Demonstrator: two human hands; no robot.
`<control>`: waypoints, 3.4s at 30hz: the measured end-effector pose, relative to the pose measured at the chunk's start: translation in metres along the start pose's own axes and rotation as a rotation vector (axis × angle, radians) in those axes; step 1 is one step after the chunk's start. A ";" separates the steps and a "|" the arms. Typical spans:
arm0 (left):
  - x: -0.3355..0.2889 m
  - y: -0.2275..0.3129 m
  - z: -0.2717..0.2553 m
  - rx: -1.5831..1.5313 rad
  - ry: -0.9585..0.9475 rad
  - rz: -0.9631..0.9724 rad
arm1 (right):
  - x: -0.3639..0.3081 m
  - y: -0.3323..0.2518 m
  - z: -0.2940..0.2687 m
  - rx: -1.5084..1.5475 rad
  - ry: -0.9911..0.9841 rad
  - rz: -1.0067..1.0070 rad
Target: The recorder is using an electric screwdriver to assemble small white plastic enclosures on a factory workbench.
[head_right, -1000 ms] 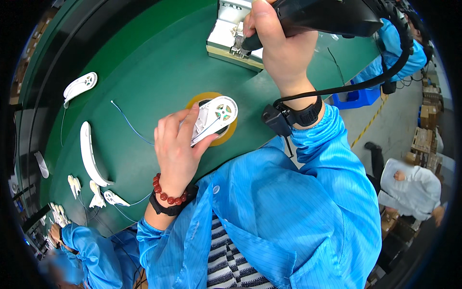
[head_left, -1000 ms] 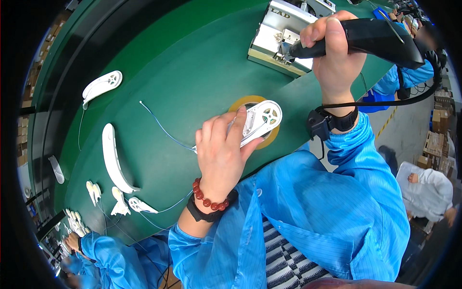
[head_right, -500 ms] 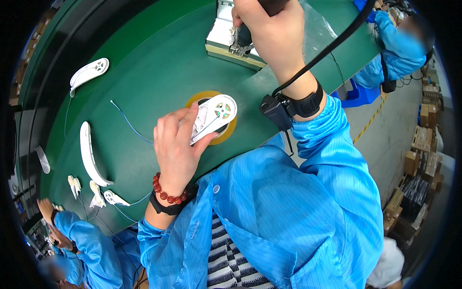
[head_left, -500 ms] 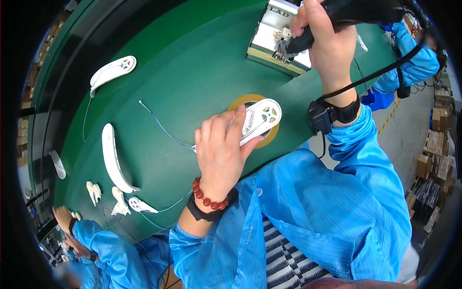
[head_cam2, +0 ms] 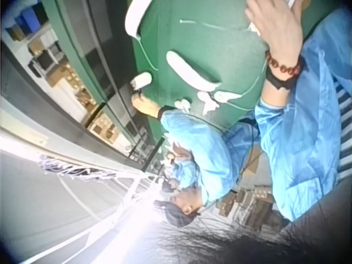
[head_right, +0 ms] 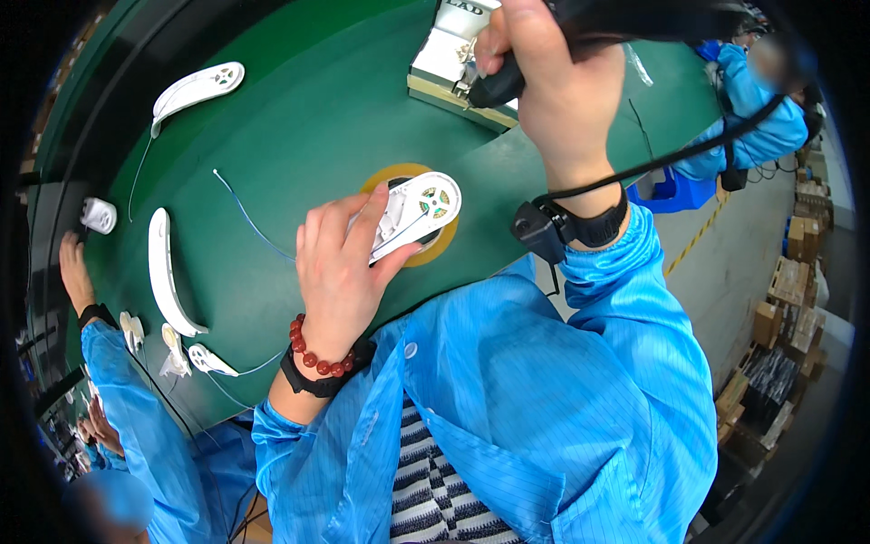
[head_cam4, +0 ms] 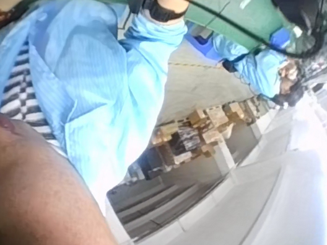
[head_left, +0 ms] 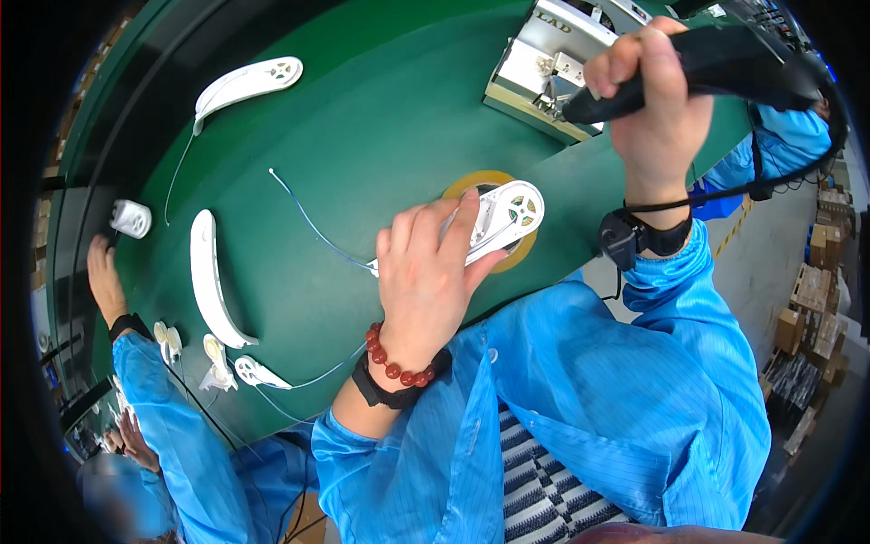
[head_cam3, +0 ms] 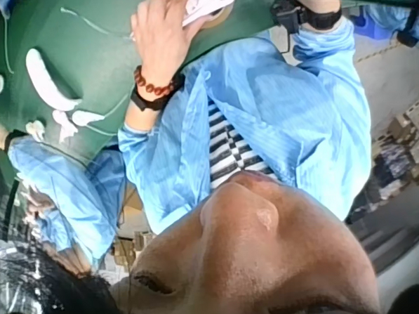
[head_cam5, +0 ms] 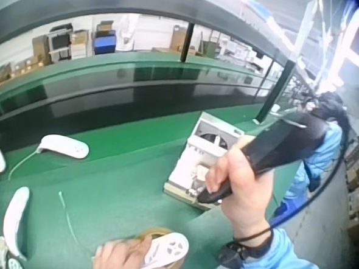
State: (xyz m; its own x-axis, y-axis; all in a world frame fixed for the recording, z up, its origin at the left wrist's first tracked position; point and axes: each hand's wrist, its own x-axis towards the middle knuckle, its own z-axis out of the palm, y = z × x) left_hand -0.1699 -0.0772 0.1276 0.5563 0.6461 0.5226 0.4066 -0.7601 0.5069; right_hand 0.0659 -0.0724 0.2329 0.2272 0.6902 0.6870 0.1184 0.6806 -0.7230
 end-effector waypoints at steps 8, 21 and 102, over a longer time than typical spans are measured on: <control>-0.001 -0.005 0.002 -0.097 0.052 -0.123 | -0.040 -0.023 0.051 0.043 -0.231 0.131; 0.001 -0.015 0.018 -0.137 0.073 -0.132 | -0.044 -0.003 0.059 -0.101 -0.514 0.282; -0.007 -0.040 -0.031 -0.128 -0.226 -0.228 | 0.016 0.042 -0.023 0.052 0.075 -0.018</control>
State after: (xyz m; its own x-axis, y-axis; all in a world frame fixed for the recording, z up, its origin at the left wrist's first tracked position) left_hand -0.2122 -0.0488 0.1247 0.6138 0.7556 0.2286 0.4526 -0.5741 0.6823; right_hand 0.0965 -0.0387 0.2116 0.2974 0.6585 0.6913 0.0737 0.7061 -0.7043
